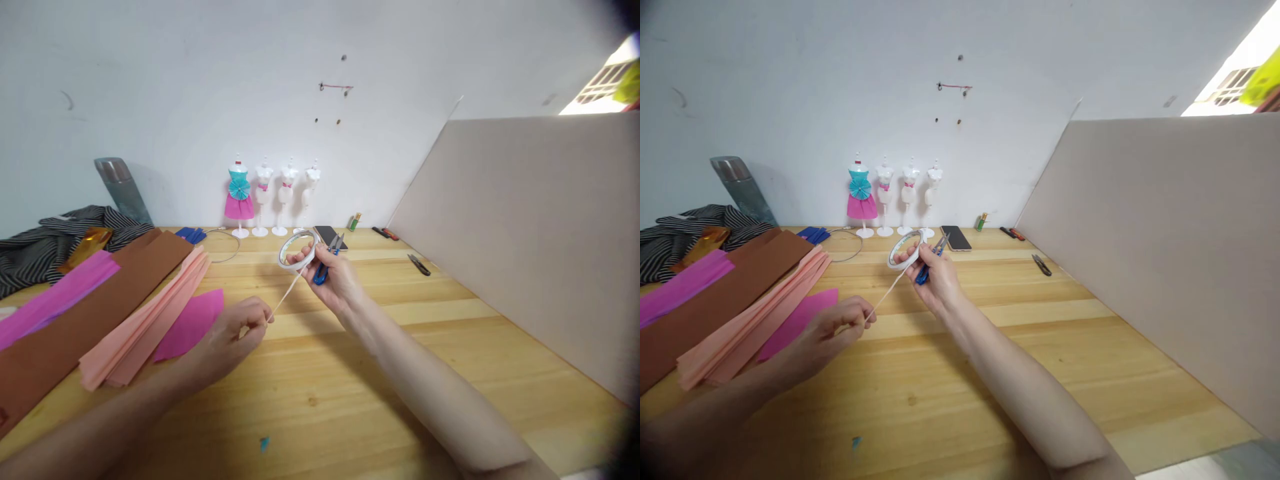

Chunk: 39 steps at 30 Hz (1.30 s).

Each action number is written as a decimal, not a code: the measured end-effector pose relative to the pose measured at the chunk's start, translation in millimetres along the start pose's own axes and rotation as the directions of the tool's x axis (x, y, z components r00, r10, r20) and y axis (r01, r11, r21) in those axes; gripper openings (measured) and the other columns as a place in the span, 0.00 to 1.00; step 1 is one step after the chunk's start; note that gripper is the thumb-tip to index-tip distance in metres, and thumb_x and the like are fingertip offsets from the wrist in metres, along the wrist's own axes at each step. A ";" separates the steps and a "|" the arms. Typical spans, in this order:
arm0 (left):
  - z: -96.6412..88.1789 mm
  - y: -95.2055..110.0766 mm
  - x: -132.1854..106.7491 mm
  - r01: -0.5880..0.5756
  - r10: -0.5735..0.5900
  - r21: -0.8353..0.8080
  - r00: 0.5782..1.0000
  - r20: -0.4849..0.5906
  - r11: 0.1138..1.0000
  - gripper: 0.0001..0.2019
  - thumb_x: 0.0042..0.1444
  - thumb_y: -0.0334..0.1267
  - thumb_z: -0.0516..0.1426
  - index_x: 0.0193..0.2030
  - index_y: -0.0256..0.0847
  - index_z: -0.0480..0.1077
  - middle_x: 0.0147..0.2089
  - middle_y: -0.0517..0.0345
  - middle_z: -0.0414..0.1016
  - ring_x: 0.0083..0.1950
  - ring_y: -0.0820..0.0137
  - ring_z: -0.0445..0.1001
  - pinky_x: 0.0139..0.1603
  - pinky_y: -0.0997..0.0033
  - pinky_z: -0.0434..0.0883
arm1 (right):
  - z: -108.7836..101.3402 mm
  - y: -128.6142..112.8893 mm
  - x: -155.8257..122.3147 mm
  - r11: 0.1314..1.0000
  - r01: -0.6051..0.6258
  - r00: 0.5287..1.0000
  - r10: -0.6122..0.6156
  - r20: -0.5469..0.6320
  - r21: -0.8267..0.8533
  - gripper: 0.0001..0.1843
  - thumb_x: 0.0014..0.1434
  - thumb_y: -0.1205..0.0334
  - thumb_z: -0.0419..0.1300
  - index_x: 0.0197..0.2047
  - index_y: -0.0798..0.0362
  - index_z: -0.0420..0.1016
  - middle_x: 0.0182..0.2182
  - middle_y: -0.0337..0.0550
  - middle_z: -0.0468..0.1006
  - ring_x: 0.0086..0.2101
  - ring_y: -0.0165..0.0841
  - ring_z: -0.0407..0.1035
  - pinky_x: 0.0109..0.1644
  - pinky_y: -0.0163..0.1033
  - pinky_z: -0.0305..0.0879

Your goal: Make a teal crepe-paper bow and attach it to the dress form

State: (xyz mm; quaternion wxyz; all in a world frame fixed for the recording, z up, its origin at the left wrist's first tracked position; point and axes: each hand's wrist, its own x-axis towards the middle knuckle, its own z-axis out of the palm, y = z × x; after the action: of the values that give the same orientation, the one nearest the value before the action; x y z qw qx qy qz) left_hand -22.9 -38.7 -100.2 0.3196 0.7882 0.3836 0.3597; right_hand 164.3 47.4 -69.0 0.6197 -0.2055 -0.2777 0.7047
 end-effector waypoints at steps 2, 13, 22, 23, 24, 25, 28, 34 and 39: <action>-3.8 -8.2 3.2 0.048 -0.047 0.004 0.999 -0.004 0.999 0.11 0.58 0.34 0.47 0.24 0.41 0.54 0.32 0.57 0.66 0.36 0.71 0.66 0.37 0.72 0.63 | 0.9 -3.3 -0.5 1.000 -0.014 1.000 0.014 -0.015 -0.008 0.09 0.60 0.73 0.55 0.29 0.56 0.71 0.21 0.40 0.76 0.26 0.32 0.73 0.47 0.49 0.75; -17.3 -26.8 7.8 0.181 -0.162 -0.148 0.978 0.129 0.972 0.11 0.55 0.39 0.51 0.24 0.39 0.60 0.35 0.56 0.71 0.37 0.69 0.68 0.39 0.71 0.64 | -0.7 -0.9 -2.5 0.999 -0.044 0.999 0.044 0.007 -0.023 0.10 0.60 0.74 0.55 0.28 0.56 0.71 0.21 0.40 0.75 0.26 0.31 0.73 0.47 0.49 0.75; -14.7 -15.7 3.0 0.127 -0.089 -0.129 0.960 0.267 0.983 0.11 0.57 0.35 0.51 0.24 0.39 0.60 0.34 0.57 0.72 0.36 0.71 0.68 0.38 0.71 0.64 | 1.5 -2.9 -7.1 0.998 0.004 0.998 0.000 0.070 -0.067 0.07 0.57 0.72 0.59 0.28 0.57 0.71 0.23 0.42 0.77 0.29 0.34 0.75 0.48 0.53 0.74; -14.8 -19.6 4.1 0.167 -0.135 -0.120 0.961 0.243 0.979 0.11 0.57 0.36 0.51 0.24 0.39 0.61 0.33 0.57 0.71 0.35 0.71 0.67 0.37 0.71 0.64 | 1.9 -4.6 -8.0 0.998 -0.026 0.997 0.030 0.068 -0.062 0.06 0.58 0.72 0.59 0.29 0.57 0.71 0.23 0.42 0.77 0.29 0.35 0.75 0.48 0.54 0.74; -15.3 -23.2 5.2 0.211 -0.181 -0.124 0.959 0.217 0.970 0.11 0.57 0.37 0.52 0.24 0.39 0.62 0.33 0.57 0.71 0.34 0.71 0.66 0.36 0.72 0.64 | 2.3 -6.3 -8.8 0.997 -0.054 0.996 0.057 0.064 -0.057 0.05 0.58 0.72 0.59 0.30 0.57 0.71 0.23 0.42 0.77 0.30 0.35 0.76 0.49 0.54 0.74; -16.2 -26.1 6.1 0.245 -0.216 -0.141 0.957 0.191 0.959 0.10 0.56 0.39 0.52 0.25 0.39 0.63 0.32 0.58 0.71 0.34 0.71 0.66 0.36 0.72 0.64 | 2.8 -7.9 -9.5 0.996 -0.074 0.995 0.077 0.060 -0.053 0.05 0.58 0.72 0.59 0.30 0.57 0.72 0.23 0.42 0.77 0.30 0.36 0.76 0.49 0.55 0.74; -19.6 -28.5 7.1 0.273 -0.241 -0.207 0.956 0.168 0.939 0.11 0.56 0.41 0.53 0.26 0.39 0.64 0.33 0.57 0.71 0.37 0.69 0.67 0.37 0.71 0.65 | 4.5 -11.6 -10.6 0.995 -0.081 0.995 0.084 0.059 -0.050 0.06 0.59 0.72 0.57 0.30 0.58 0.72 0.23 0.43 0.77 0.29 0.35 0.76 0.49 0.56 0.74; -21.9 -24.0 6.2 0.270 -0.234 -0.189 0.952 0.196 0.944 0.11 0.56 0.39 0.52 0.25 0.39 0.63 0.33 0.58 0.70 0.36 0.70 0.66 0.37 0.71 0.63 | 10.2 -14.0 -13.0 0.995 -0.069 0.997 0.071 0.027 -0.066 0.10 0.61 0.74 0.54 0.28 0.57 0.71 0.21 0.42 0.76 0.26 0.33 0.74 0.48 0.56 0.74; -22.7 -34.3 10.4 0.304 -0.282 -0.206 0.950 0.132 0.930 0.10 0.53 0.41 0.54 0.25 0.38 0.64 0.32 0.58 0.71 0.34 0.71 0.67 0.36 0.71 0.64 | 18.5 -15.9 -19.8 0.984 -0.168 0.986 0.166 -0.031 -0.061 0.14 0.64 0.74 0.49 0.29 0.59 0.71 0.21 0.43 0.76 0.26 0.33 0.75 0.47 0.55 0.74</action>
State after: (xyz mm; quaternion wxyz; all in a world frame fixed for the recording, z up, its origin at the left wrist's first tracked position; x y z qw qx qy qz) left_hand -49.6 -7.7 -111.4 0.4752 0.6979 0.4377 0.3090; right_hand 167.6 26.6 -45.7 0.5553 -0.2566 -0.2735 0.7423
